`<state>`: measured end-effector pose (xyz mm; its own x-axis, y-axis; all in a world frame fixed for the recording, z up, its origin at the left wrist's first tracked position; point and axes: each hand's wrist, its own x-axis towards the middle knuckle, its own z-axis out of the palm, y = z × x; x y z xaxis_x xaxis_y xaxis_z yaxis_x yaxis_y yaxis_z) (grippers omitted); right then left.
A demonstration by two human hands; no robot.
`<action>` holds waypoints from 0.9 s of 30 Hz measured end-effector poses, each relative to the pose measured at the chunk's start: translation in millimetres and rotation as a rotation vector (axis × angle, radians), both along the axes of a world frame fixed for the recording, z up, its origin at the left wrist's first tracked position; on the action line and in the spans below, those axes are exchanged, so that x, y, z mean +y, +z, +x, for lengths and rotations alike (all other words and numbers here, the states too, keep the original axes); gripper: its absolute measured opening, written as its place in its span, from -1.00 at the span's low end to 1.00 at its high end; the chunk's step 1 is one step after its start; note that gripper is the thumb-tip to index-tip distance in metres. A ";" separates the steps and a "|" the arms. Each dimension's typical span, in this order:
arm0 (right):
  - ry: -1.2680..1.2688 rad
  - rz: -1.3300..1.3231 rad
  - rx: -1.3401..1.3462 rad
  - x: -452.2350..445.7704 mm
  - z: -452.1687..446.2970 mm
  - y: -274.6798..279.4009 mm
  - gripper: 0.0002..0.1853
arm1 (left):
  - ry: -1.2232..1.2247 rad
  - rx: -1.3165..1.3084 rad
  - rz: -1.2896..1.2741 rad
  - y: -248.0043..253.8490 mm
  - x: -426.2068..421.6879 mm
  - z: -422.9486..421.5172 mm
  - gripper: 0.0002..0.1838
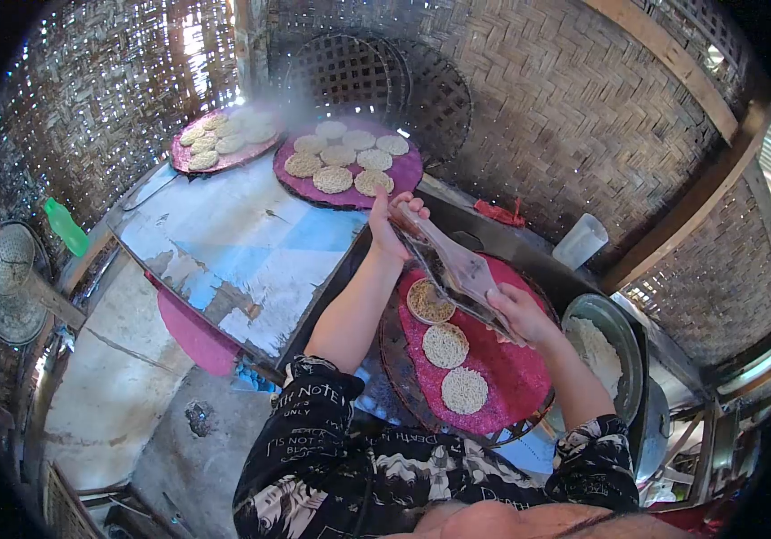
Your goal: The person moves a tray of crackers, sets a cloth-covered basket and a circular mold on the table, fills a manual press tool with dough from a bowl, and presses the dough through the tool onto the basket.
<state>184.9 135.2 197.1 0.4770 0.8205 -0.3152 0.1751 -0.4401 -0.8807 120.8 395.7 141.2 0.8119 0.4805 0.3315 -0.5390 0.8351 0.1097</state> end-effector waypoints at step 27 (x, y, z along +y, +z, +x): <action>-0.078 -0.203 -0.769 55.8 16.5 -63.9 -0.68 | 0.692 0.648 0.921 -42.4 -58.1 -177.0 -0.64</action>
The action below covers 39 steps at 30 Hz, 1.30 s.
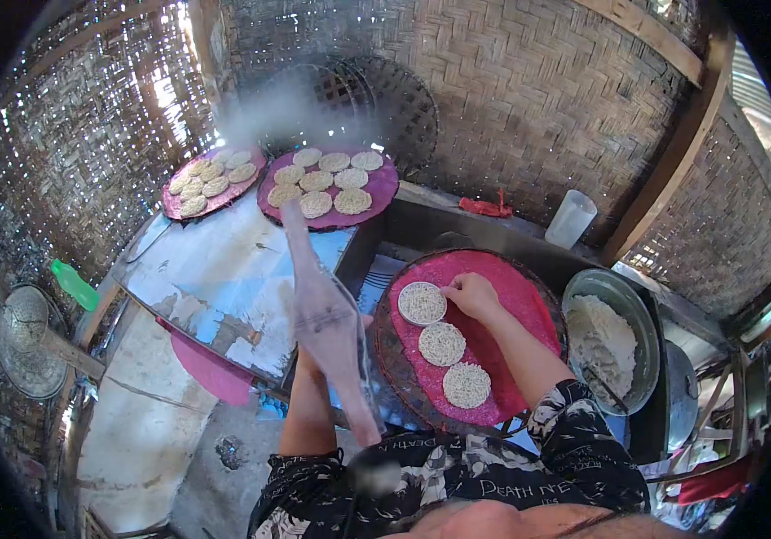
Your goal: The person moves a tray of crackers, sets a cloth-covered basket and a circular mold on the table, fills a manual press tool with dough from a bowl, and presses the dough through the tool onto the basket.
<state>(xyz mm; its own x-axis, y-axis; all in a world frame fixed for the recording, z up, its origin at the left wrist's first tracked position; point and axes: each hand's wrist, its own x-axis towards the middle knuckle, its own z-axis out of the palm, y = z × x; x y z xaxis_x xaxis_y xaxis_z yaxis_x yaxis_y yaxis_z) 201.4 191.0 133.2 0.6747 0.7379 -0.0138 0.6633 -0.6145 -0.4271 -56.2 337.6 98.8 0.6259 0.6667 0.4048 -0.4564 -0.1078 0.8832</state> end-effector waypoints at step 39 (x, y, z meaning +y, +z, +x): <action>0.198 -0.090 -0.195 -211.4 -1.5 29.9 -0.70 | 0.129 0.119 -0.075 13.5 -134.5 30.7 -0.66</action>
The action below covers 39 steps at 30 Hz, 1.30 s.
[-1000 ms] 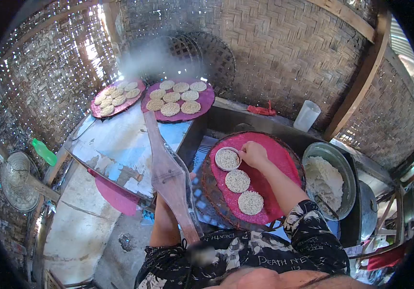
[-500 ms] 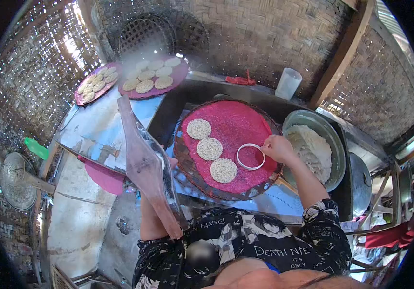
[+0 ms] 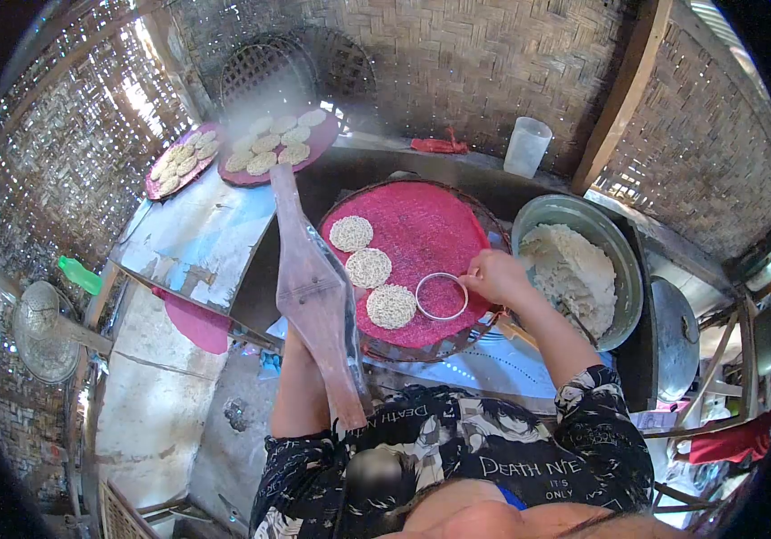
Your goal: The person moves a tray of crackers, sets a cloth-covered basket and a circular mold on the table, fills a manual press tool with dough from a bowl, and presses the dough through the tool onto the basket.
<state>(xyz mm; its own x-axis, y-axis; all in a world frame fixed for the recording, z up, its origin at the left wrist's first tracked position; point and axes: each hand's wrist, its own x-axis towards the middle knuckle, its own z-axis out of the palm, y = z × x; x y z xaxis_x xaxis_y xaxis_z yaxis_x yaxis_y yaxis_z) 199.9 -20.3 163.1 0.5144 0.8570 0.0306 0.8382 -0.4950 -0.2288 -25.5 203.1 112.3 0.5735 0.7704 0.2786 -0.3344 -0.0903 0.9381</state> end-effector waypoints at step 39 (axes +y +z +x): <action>-0.215 -0.052 1.240 -41.6 10.9 29.1 -0.33 | -0.439 -0.621 -0.958 46.3 -28.8 127.3 -0.45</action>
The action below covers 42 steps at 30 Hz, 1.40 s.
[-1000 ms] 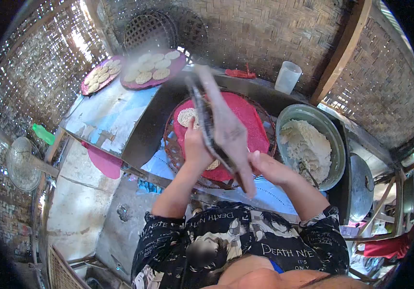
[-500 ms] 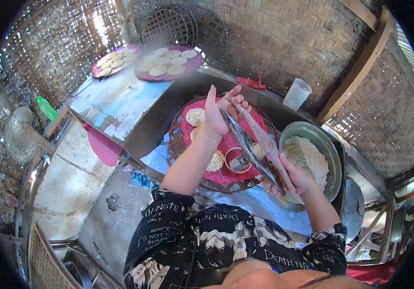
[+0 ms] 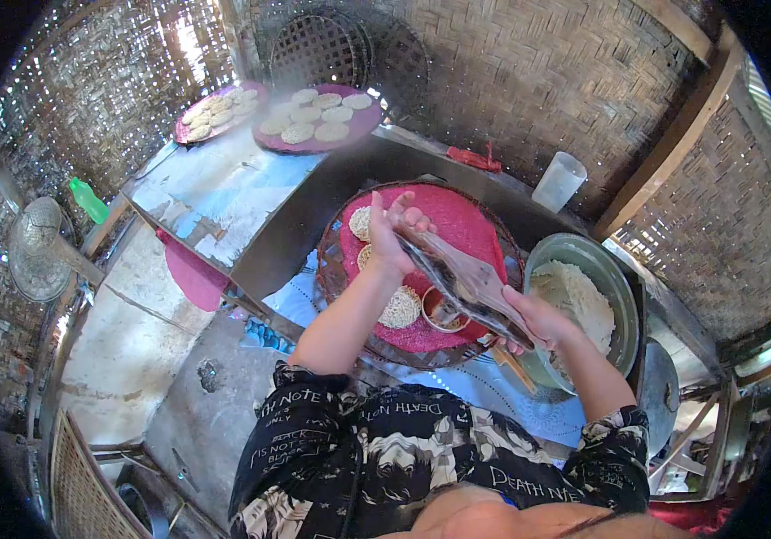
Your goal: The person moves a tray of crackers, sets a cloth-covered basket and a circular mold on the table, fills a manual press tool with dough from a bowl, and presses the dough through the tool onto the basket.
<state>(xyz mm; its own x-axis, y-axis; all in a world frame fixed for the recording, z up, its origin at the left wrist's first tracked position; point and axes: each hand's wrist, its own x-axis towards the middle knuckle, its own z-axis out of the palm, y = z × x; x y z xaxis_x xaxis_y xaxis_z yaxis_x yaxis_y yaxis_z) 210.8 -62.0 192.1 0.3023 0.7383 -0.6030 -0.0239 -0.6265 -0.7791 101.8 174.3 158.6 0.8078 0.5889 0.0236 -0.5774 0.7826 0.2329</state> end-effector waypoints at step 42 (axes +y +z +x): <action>-0.020 -0.062 -0.482 -22.5 -19.0 17.9 -0.43 | -0.183 -0.025 -0.035 -13.2 -8.7 9.9 -0.38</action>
